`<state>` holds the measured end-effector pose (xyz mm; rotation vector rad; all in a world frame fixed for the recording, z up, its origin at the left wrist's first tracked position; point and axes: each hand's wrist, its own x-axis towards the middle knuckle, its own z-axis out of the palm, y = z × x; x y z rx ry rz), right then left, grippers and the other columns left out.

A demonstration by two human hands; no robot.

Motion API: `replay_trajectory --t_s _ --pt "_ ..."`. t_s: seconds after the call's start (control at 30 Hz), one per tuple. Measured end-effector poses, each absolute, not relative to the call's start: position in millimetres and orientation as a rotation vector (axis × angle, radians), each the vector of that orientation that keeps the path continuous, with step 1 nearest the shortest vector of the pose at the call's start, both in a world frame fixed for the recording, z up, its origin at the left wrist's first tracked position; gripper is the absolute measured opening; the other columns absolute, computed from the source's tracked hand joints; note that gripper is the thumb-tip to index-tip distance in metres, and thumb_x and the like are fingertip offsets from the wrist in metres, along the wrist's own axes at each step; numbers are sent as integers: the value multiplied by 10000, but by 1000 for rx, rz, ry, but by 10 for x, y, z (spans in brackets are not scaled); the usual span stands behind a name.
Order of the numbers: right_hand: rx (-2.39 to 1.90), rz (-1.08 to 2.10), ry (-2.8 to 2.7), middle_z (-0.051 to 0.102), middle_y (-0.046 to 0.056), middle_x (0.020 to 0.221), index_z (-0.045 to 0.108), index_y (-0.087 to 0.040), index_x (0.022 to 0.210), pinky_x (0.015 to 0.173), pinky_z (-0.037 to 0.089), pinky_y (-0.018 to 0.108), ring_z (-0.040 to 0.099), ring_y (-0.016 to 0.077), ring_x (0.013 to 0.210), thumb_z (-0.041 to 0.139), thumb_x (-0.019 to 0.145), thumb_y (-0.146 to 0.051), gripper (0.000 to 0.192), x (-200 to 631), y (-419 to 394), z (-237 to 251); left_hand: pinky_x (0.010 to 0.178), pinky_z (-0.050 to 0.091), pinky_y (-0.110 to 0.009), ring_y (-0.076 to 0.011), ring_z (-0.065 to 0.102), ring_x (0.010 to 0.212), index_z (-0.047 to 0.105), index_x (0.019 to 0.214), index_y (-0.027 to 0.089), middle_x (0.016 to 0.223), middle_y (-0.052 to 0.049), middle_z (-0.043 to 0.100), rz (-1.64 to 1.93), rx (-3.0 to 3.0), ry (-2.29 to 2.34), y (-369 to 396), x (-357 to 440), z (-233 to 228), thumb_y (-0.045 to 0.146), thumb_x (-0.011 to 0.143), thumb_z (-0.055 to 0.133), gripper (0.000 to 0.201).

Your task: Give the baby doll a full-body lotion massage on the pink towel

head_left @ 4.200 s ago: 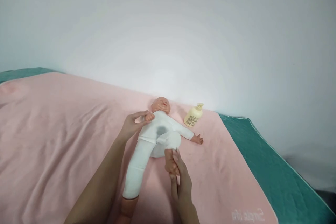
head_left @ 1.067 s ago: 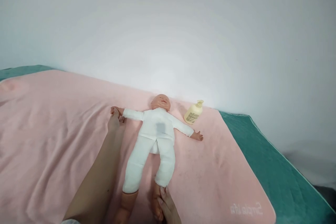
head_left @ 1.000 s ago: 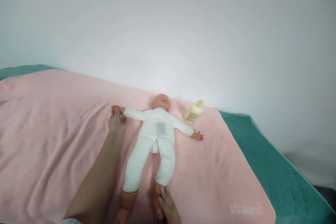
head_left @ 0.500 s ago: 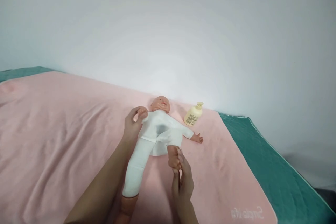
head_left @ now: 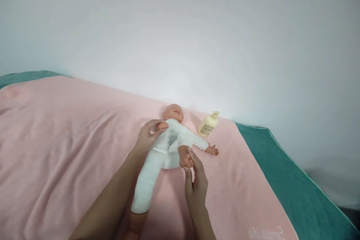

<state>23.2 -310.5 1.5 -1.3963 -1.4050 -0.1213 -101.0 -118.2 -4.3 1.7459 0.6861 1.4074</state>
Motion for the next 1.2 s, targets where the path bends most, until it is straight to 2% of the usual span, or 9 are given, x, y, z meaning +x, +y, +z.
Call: replay_trajectory --t_s 0.13,0.23,0.33,0.47,0.7,0.87,1.0,1.1,1.2 --pt "-1358 -159 -1483 573 73 1331 444 -259 1378 980 531 384 534 211 1246 445 952 -143 442 197 -3390 -165 896 478 -357 -212 623 982 641 987 175 1033 -76 669 1682 1134 818 -1055 -1083 -95 392 784 684 300" --pt "-1348 -227 -1578 620 75 1269 469 -242 1364 927 565 360 567 219 1205 460 946 -143 430 181 -3629 -392 887 488 -330 -179 624 986 618 1009 191 1053 -68 640 1722 723 861 -903 -1161 -227 432 799 671 323" --pt "-1273 -332 -1666 652 74 1216 456 -242 1381 868 594 338 605 223 1146 454 954 -159 435 185 -3811 -635 779 513 -264 -118 631 825 592 955 224 946 -20 619 1638 388 879 -754 -1234 -396 417 828 653 239" --pt "-1198 -458 -1777 722 62 1050 431 -230 1408 819 607 307 669 217 1019 455 975 -215 433 195 -3948 -940 698 522 -237 -90 581 662 550 900 225 797 15 565 1622 247 896 -647 -1269 -551 406 857 631 203" --pt "-1255 -527 -1818 725 67 1021 420 -204 1422 835 582 262 679 205 980 328 1016 -262 420 177 -4085 -1402 715 530 -231 -108 630 771 554 976 247 918 -5 614 1657 238 861 -660 -1247 -534 360 874 608 161" --pt "-1308 -482 -1834 706 61 1081 394 -238 1441 829 594 280 672 216 1006 369 1007 -253 434 195 -4091 -1273 737 524 -211 -101 640 825 587 1002 226 990 -27 628 1689 239 837 -713 -1227 -421 316 873 612 160" --pt "-1322 -416 -1878 708 25 1089 375 -308 1445 819 600 252 689 190 969 360 1009 -244 441 245 -4008 -1020 875 500 -256 -143 627 982 628 1002 195 1044 -56 634 1804 460 859 -786 -1178 -339 330 826 665 225" --pt "-1348 -444 -1778 699 40 1116 383 -286 1441 853 592 272 677 186 1004 341 1010 -215 439 271 -3898 -873 933 470 -304 -170 608 1021 636 1006 177 1044 -66 641 1849 703 899 -861 -1125 -277 363 813 666 270" --pt "-1327 -502 -1740 660 70 1199 387 -253 1436 891 584 343 630 212 1104 417 975 -162 471 301 -3735 -705 927 463 -324 -190 604 1016 634 1020 184 1048 -69 649 1843 907 923 -975 -1067 -196 377 822 639 277"
